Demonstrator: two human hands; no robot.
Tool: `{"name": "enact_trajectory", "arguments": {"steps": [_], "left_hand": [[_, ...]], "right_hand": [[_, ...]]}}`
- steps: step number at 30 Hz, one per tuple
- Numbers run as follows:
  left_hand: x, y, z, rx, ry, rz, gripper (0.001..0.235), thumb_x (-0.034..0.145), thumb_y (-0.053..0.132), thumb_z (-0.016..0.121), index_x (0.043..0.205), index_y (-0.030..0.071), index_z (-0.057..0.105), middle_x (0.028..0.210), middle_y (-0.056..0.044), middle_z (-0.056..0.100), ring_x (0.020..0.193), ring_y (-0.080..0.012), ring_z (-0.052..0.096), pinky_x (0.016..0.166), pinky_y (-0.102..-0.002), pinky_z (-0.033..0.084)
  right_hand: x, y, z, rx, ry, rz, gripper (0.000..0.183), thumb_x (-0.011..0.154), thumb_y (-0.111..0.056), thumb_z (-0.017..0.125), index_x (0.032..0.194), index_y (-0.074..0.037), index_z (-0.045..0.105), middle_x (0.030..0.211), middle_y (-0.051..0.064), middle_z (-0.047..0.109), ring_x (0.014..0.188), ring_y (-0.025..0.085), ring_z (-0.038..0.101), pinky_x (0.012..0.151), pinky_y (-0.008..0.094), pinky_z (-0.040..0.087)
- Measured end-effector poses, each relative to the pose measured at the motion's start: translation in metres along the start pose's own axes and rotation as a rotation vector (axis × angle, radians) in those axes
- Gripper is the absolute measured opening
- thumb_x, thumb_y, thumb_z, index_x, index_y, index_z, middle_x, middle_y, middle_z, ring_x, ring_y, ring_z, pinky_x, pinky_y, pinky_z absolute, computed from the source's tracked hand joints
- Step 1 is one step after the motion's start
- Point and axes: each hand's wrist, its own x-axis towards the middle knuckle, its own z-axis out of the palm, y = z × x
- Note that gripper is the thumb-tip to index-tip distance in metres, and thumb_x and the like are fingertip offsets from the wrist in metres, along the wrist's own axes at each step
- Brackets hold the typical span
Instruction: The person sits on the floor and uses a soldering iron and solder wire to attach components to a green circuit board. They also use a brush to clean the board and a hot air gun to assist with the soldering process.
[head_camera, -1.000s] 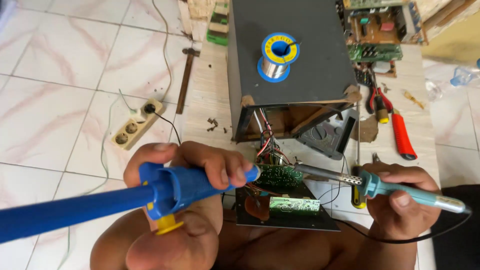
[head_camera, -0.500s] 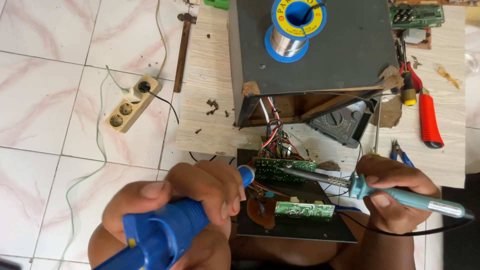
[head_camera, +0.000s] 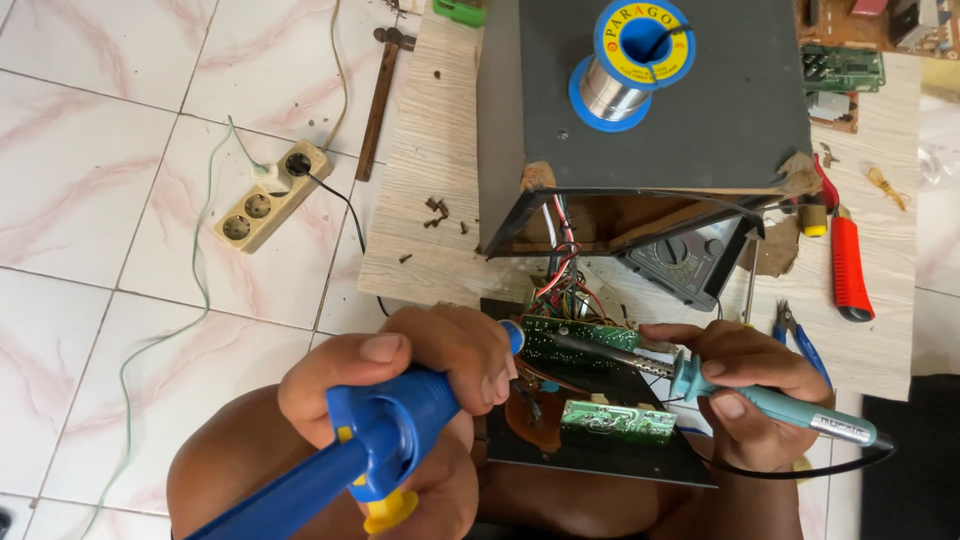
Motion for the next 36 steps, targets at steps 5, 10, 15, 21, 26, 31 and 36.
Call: {"name": "enact_trajectory", "arguments": {"steps": [5,10,15,21,26,31,36], "left_hand": [[-0.004,-0.009,-0.004,-0.049,-0.022,0.03,0.055,0.111,0.052,0.067,0.139,0.01,0.045,0.094,-0.009,0.058,0.081,-0.0191,0.058,0.074,-0.034,0.053],[-0.005,-0.008,-0.001,-0.046,-0.011,0.007,0.06,0.108,0.055,0.068,0.137,0.008,0.044,0.093,-0.008,0.058,0.079,-0.0183,0.058,0.073,-0.032,0.053],[-0.005,-0.009,0.002,-0.055,0.001,0.009,0.061,0.107,0.058,0.067,0.135,0.008,0.044,0.091,-0.007,0.057,0.078,-0.0182,0.056,0.071,-0.032,0.052],[-0.006,-0.012,0.001,-0.047,-0.028,0.015,0.061,0.107,0.058,0.066,0.135,0.008,0.043,0.091,-0.007,0.057,0.077,-0.018,0.056,0.07,-0.032,0.052],[-0.007,-0.012,-0.001,-0.048,-0.03,0.016,0.062,0.106,0.058,0.067,0.134,0.008,0.044,0.091,-0.007,0.057,0.077,-0.0177,0.057,0.07,-0.031,0.053],[-0.007,-0.012,0.0,-0.04,-0.045,0.014,0.062,0.107,0.058,0.066,0.136,0.009,0.043,0.093,-0.008,0.057,0.077,-0.0175,0.056,0.069,-0.031,0.053],[-0.008,-0.009,0.001,-0.016,-0.034,-0.013,0.062,0.107,0.061,0.065,0.135,0.01,0.043,0.091,-0.006,0.056,0.078,-0.0165,0.056,0.072,-0.031,0.053]], "right_hand": [[-0.003,0.002,-0.001,0.032,0.014,0.023,0.012,0.09,-0.021,0.069,0.099,-0.014,0.067,0.089,0.003,0.067,0.082,0.015,0.059,0.097,0.061,0.07],[-0.004,0.005,-0.004,0.025,0.002,0.014,0.013,0.089,-0.022,0.07,0.098,-0.013,0.066,0.087,0.004,0.066,0.08,0.016,0.059,0.098,0.061,0.07],[-0.004,0.006,-0.006,0.014,-0.027,-0.007,0.012,0.091,-0.019,0.069,0.1,-0.013,0.065,0.088,0.005,0.067,0.081,0.016,0.062,0.099,0.061,0.07],[-0.008,0.01,-0.012,-0.013,-0.061,-0.031,0.012,0.088,-0.015,0.067,0.1,-0.012,0.067,0.092,0.007,0.066,0.086,0.019,0.061,0.101,0.063,0.069],[-0.007,0.009,-0.012,-0.014,-0.077,-0.037,0.012,0.089,-0.017,0.069,0.1,-0.012,0.067,0.09,0.007,0.065,0.085,0.017,0.06,0.103,0.063,0.069],[-0.004,0.008,-0.014,-0.06,-0.139,-0.084,0.014,0.09,-0.019,0.068,0.102,-0.012,0.067,0.088,0.006,0.066,0.082,0.016,0.06,0.103,0.061,0.07],[-0.006,0.009,-0.013,-0.046,-0.105,-0.068,0.013,0.091,-0.019,0.069,0.102,-0.012,0.068,0.09,0.007,0.066,0.084,0.018,0.061,0.101,0.062,0.07]]}}
